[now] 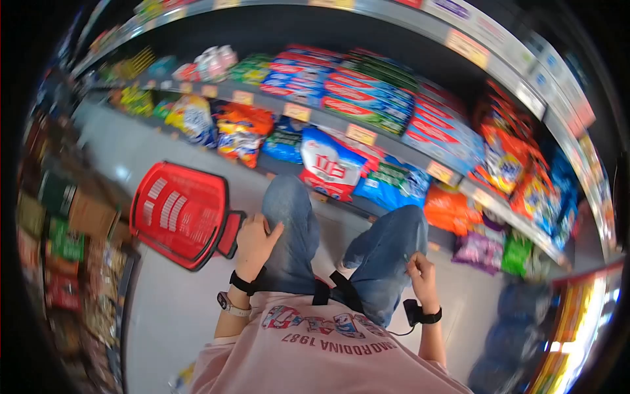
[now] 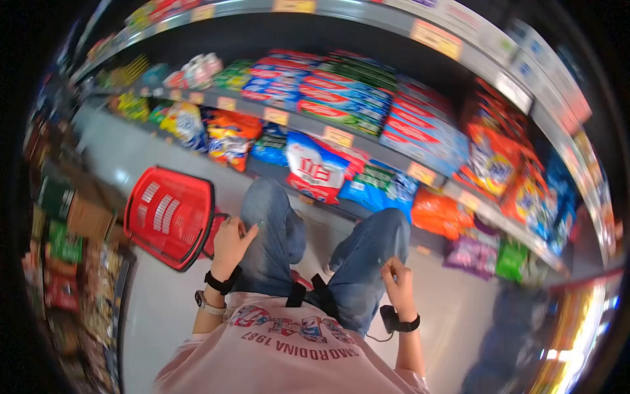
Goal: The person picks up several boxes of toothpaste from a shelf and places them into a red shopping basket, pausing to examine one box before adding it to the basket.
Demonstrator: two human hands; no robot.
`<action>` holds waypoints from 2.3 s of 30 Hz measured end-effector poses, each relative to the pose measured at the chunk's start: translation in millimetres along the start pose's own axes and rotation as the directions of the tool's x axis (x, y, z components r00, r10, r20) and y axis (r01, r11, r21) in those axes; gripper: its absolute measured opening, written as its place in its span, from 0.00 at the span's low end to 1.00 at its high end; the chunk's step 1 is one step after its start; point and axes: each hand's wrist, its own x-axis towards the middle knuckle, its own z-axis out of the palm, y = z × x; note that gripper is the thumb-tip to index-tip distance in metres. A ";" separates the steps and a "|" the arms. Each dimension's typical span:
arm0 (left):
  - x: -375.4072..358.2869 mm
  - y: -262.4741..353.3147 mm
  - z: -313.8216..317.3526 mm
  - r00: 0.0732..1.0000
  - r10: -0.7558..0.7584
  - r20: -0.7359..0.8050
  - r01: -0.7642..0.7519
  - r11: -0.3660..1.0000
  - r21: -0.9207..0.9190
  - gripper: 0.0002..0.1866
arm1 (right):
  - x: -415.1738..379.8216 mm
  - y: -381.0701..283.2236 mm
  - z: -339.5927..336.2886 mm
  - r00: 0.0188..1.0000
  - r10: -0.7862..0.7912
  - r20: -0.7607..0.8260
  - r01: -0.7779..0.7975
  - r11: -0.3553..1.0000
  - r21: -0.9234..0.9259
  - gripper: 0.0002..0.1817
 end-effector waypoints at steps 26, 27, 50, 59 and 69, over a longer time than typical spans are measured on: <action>4.6 -138.8 42.4 0.973 -0.057 0.223 0.047 0.998 0.049 0.14 | 28.1 -8.2 42.7 0.994 0.028 -0.106 -0.059 0.951 -0.302 0.10; 0.3 -146.8 49.4 0.972 -0.067 0.226 0.056 0.997 0.053 0.14 | 28.5 -8.5 43.5 0.991 0.037 -0.127 -0.076 0.945 -0.319 0.10; -64.7 -95.3 -79.3 0.928 0.014 0.373 0.130 0.924 -0.359 0.12 | 35.8 -4.6 52.6 0.983 -0.040 -0.180 -0.027 0.934 -0.357 0.10; 11.8 -230.1 -43.2 0.996 0.017 -0.087 -0.016 1.000 0.017 0.37 | 21.5 -6.0 40.2 0.975 0.052 -0.218 -0.129 0.925 -0.358 0.10; 23.6 -294.6 6.1 0.977 -0.124 0.171 0.124 0.992 0.007 0.33 | 2.5 -0.5 32.1 0.937 0.100 -0.335 -0.215 0.921 -0.326 0.08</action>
